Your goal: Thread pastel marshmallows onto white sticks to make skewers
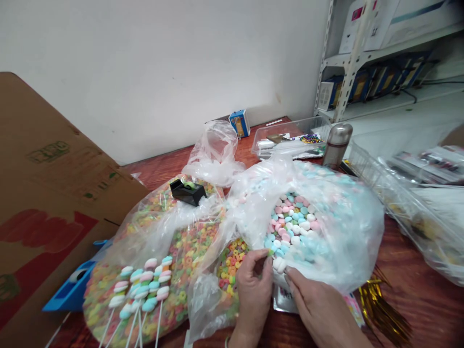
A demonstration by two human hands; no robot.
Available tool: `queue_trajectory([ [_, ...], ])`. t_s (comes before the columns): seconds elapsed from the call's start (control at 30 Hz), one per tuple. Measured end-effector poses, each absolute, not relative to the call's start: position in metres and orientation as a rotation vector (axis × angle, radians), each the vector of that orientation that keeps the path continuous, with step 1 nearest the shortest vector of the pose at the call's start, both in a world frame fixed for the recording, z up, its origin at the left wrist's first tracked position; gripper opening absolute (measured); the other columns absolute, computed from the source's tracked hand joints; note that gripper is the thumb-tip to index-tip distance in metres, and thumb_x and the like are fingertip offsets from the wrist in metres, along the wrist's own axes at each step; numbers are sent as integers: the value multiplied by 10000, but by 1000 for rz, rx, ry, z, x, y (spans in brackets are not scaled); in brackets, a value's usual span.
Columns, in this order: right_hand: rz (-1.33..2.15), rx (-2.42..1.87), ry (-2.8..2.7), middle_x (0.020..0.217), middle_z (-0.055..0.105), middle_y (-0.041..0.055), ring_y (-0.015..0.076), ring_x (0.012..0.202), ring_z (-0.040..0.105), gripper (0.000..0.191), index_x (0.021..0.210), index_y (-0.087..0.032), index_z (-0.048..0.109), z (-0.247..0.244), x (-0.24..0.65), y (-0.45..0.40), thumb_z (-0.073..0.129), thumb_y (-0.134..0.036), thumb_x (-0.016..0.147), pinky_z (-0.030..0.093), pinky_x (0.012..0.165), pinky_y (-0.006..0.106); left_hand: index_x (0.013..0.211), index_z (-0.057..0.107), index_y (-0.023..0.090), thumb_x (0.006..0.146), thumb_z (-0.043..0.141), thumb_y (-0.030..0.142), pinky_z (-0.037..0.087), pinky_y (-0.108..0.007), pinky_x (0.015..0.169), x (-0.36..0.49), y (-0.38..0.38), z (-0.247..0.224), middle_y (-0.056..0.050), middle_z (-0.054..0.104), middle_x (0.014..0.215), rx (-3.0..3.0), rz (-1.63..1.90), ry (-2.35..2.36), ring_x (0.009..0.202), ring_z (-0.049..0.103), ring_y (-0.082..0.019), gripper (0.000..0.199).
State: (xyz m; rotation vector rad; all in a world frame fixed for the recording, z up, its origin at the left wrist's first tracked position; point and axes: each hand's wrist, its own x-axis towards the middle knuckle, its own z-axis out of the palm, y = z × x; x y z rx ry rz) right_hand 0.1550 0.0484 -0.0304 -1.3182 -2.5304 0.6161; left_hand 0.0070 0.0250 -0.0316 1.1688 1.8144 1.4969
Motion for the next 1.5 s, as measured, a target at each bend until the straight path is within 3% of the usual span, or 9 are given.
queue_trajectory([
  [0.37, 580, -1311, -2548, 689, 738, -15, 212, 602, 716, 239, 1024, -275, 569, -27, 153, 50, 356, -201, 944, 295, 478, 276, 974, 669, 192, 852, 617, 264, 538, -273, 734, 11, 22, -34, -43, 709, 878, 1105, 1473, 1807, 781, 665, -172, 151],
  [0.53, 579, -1375, -2524, 640, 707, -22, 214, 580, 698, 217, 933, -276, 556, -21, 151, 54, 345, -234, 963, 255, 473, 284, 966, 674, 200, 860, 602, 240, 539, -266, 726, 17, 19, -37, -40, 704, 876, 1213, 1438, 1786, 789, 665, -171, 134],
  [0.67, 718, -1416, -2423, 684, 686, -4, 201, 621, 677, 254, 815, -255, 530, -16, 153, 59, 327, -235, 967, 319, 522, 279, 976, 670, 204, 864, 579, 213, 542, -278, 764, 16, 24, -35, -42, 706, 909, 1299, 1428, 1768, 831, 671, -177, 144],
  [0.8, 845, -1339, -2324, 797, 694, 13, 193, 729, 679, 257, 877, -254, 547, -23, 164, 62, 309, -249, 974, 393, 604, 267, 983, 673, 201, 856, 585, 221, 549, -281, 779, 12, 34, -31, -51, 719, 921, 1311, 1406, 1783, 840, 684, -184, 155],
  [1.17, 940, -1372, -2197, 724, 650, 5, 180, 667, 631, 289, 856, -245, 527, -40, 161, 81, 263, -253, 972, 394, 594, 249, 961, 707, 216, 840, 524, 181, 549, -296, 780, 28, 51, -33, -51, 734, 908, 1432, 1301, 1688, 846, 684, -204, 222],
  [1.37, 921, -1384, -2063, 634, 604, -28, 146, 606, 580, 291, 700, -227, 486, -24, 164, 135, 348, -288, 948, 359, 555, 225, 1199, 611, 223, 898, 502, 246, 548, -299, 762, 12, 93, -28, -60, 736, 988, 1336, 1256, 1715, 833, 696, -197, 321],
  [1.5, 774, -1448, -2038, 662, 609, -17, 148, 626, 569, 240, 732, -209, 547, -19, 155, 183, 396, -257, 912, 344, 582, 234, 1027, 674, 216, 883, 441, 115, 514, -290, 764, 6, 142, -29, -63, 692, 948, 1669, 1103, 1850, 837, 657, -184, 292],
])
